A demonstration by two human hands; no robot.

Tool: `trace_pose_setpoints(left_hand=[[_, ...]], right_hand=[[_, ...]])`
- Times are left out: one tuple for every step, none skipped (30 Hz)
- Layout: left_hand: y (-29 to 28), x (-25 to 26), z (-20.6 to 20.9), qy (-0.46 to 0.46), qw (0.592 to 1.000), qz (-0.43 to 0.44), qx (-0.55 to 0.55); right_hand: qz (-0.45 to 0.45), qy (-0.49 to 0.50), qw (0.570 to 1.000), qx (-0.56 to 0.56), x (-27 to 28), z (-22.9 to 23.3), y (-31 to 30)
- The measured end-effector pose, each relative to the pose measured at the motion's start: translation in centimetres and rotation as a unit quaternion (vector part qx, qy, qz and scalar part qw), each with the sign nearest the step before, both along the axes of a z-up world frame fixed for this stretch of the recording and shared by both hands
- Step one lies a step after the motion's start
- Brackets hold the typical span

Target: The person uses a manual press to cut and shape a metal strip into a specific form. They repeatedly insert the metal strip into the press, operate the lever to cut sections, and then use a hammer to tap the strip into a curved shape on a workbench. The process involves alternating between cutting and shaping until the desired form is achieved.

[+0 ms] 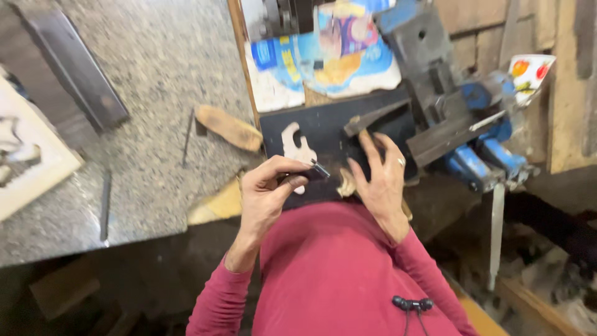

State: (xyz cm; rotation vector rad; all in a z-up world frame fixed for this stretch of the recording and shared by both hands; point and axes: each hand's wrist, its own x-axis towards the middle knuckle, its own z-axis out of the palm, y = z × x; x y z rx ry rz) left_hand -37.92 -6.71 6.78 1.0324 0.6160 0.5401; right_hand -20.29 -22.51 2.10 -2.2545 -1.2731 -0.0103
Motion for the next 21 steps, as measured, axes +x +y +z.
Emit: trace_pose_setpoints(left_hand=[[1.0,0.7,1.3,-0.025,1.000,-0.005,0.010],[2.1,1.4,2.6,-0.037,0.991,-0.008,0.127],[3.6,1.9,4.1,-0.047,0.968,-0.009,0.244],[5.1,2.5,5.7,-0.057,0.932,-0.008,0.358],[6.5,3.1,7.2,-0.051,0.911,-0.005,0.409],[8.1,3.8,8.7,-0.044,0.888,-0.002,0.458],[9.5,4.5,10.1,-0.036,0.862,0.004,0.505],[10.9,5.3,11.5,-0.044,0.846,0.010,0.531],[12.6,6.4,12.8,-0.051,0.829,0.016,0.557],[14.2,7.4,14.1,-0.059,0.811,0.022,0.581],[15.9,8.4,15.2,-0.067,0.805,0.021,0.590],[17.6,9.5,16.4,-0.076,0.797,0.020,0.598],[19.3,10.6,17.4,-0.086,0.790,0.018,0.607],[20.9,11.7,18.3,-0.081,0.780,0.028,0.620],[22.5,13.1,19.1,-0.078,0.770,0.037,0.632],[24.1,14.3,19.7,-0.074,0.760,0.047,0.643],[25.4,15.3,19.9,-0.082,0.755,0.054,0.648],[26.8,16.0,19.9,-0.090,0.750,0.062,0.652],[28.0,16.5,19.7,-0.099,0.746,0.068,0.655],[28.8,16.8,19.3,-0.112,0.751,0.049,0.649],[29.6,17.3,19.2,-0.126,0.754,0.033,0.644]], right_hand=[[-0.021,-0.025,0.999,-0.032,0.6,-1.2,-0.8],[-0.044,-0.048,0.996,-0.064,1.1,-2.5,-1.5],[-0.067,-0.061,0.990,-0.110,1.3,-3.9,-2.0],[-0.091,-0.072,0.981,-0.156,1.5,-4.9,-2.4],[-0.097,-0.032,0.985,-0.136,1.8,-5.5,-3.2],[-0.101,0.007,0.988,-0.115,2.0,-5.8,-3.5],[-0.102,0.047,0.989,-0.095,2.1,-5.8,-3.6],[-0.107,0.056,0.989,-0.081,2.1,-5.4,-3.5],[-0.111,0.064,0.989,-0.067,2.3,-4.5,-3.4],[-0.115,0.073,0.989,-0.053,2.5,-3.4,-3.3],[-0.103,0.152,0.983,0.013,2.7,-2.1,-3.5],[-0.088,0.230,0.966,0.078,2.9,-0.7,-3.8],[-0.135,0.439,0.877,0.139,3.3,0.8,-4.0],[-0.166,0.625,0.739,0.189,3.8,2.1,-3.9],[-0.123,0.611,0.754,0.208,4.6,3.1,-3.0],[-0.080,0.595,0.767,0.226,5.4,4.0,-1.8],[-0.044,0.578,0.779,0.238,5.7,5.1,-1.1],[-0.038,0.480,0.847,0.223,6.0,5.8,0.2],[-0.035,0.375,0.903,0.205,6.1,6.4,1.8],[-0.034,0.265,0.946,0.184,5.8,7.0,3.3],[0.010,0.229,0.951,0.210,5.6,7.8,4.6]])
